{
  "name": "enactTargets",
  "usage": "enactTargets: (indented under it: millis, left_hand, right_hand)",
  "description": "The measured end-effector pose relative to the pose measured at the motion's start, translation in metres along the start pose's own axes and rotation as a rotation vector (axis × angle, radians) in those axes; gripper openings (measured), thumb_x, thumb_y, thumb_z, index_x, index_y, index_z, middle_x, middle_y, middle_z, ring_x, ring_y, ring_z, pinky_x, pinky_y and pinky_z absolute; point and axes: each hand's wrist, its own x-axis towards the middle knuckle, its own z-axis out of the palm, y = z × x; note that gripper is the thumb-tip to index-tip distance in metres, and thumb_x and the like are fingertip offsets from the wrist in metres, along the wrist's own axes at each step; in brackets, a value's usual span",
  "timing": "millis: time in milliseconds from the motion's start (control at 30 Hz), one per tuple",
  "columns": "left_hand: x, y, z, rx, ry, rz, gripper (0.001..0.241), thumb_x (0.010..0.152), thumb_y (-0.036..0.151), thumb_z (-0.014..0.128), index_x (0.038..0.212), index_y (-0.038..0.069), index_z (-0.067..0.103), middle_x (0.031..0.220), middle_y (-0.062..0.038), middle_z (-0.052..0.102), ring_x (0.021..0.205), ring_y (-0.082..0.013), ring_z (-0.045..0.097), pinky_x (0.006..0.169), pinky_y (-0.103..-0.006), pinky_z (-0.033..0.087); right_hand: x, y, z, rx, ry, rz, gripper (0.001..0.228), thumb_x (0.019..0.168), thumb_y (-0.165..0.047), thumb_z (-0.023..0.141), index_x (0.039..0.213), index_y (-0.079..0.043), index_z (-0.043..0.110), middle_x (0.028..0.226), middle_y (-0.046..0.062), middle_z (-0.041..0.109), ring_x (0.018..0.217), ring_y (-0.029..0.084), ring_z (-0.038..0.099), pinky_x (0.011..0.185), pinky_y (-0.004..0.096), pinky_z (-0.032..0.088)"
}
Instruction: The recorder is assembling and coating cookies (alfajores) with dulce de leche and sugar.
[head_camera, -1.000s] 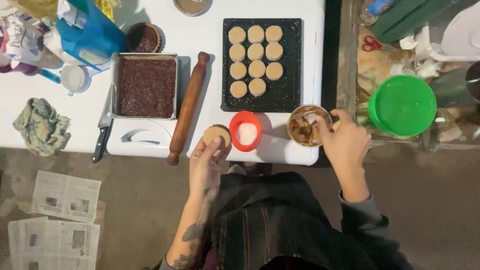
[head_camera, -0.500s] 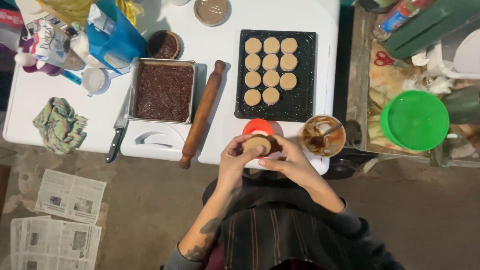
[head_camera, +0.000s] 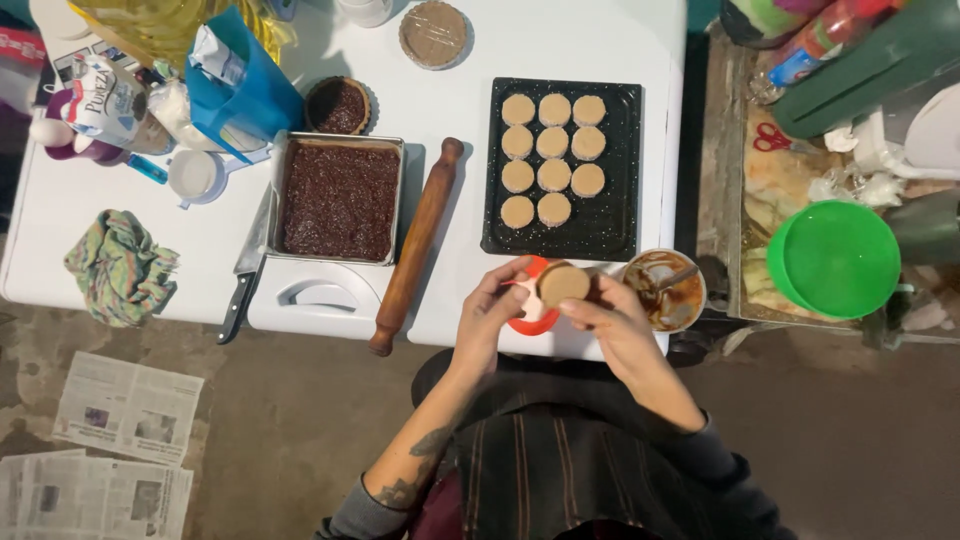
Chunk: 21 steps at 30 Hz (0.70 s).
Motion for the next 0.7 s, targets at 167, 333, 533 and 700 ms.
enactTargets:
  millis: [167, 333, 533, 700]
  left_hand:
    - [0.024, -0.041, -0.036, 0.664, 0.274, 0.123, 0.057, 0.093, 0.036, 0.070, 0.140, 0.007, 0.058, 0.127, -0.011, 0.054, 0.097, -0.0193, 0.058, 0.083, -0.0332, 0.051]
    - [0.037, -0.096, -0.061, 0.808, 0.226, -0.057, 0.066, 0.088, 0.030, 0.078, 0.145, 0.009, 0.051, 0.119, -0.016, 0.053, 0.087, -0.0261, 0.064, 0.079, -0.0366, 0.056]
    - [0.039, -0.085, -0.052, 0.617, 0.131, -0.177, 0.067, 0.082, 0.009, 0.077, 0.143, 0.017, 0.051, 0.117, -0.014, 0.053, 0.079, -0.0203, 0.071, 0.056, -0.0285, 0.064]
    - [0.031, -0.080, -0.053, 0.150, 0.043, -0.422, 0.069, 0.085, 0.009, 0.066, 0.148, 0.023, 0.043, 0.107, -0.003, 0.064, 0.070, -0.0163, 0.062, 0.053, -0.0272, 0.053]
  right_hand:
    - [-0.007, -0.023, -0.004, 0.160, 0.080, 0.022, 0.034, 0.086, -0.010, 0.074, 0.118, -0.005, 0.065, 0.105, 0.003, 0.070, 0.089, 0.009, 0.061, 0.072, 0.025, 0.047]
    - [-0.010, -0.020, 0.003, 0.235, 0.152, 0.037, 0.026, 0.088, -0.010, 0.073, 0.112, -0.009, 0.062, 0.101, 0.000, 0.066, 0.091, 0.010, 0.062, 0.077, 0.029, 0.049]
    - [-0.015, -0.020, 0.004, 0.223, 0.146, 0.083, 0.022, 0.089, -0.012, 0.071, 0.110, -0.009, 0.064, 0.097, -0.002, 0.065, 0.087, 0.009, 0.059, 0.077, 0.028, 0.048]
    - [-0.020, -0.016, -0.009, 0.304, 0.143, 0.024, 0.021, 0.090, -0.010, 0.071, 0.109, -0.009, 0.063, 0.097, 0.000, 0.064, 0.087, 0.011, 0.059, 0.074, 0.029, 0.047]
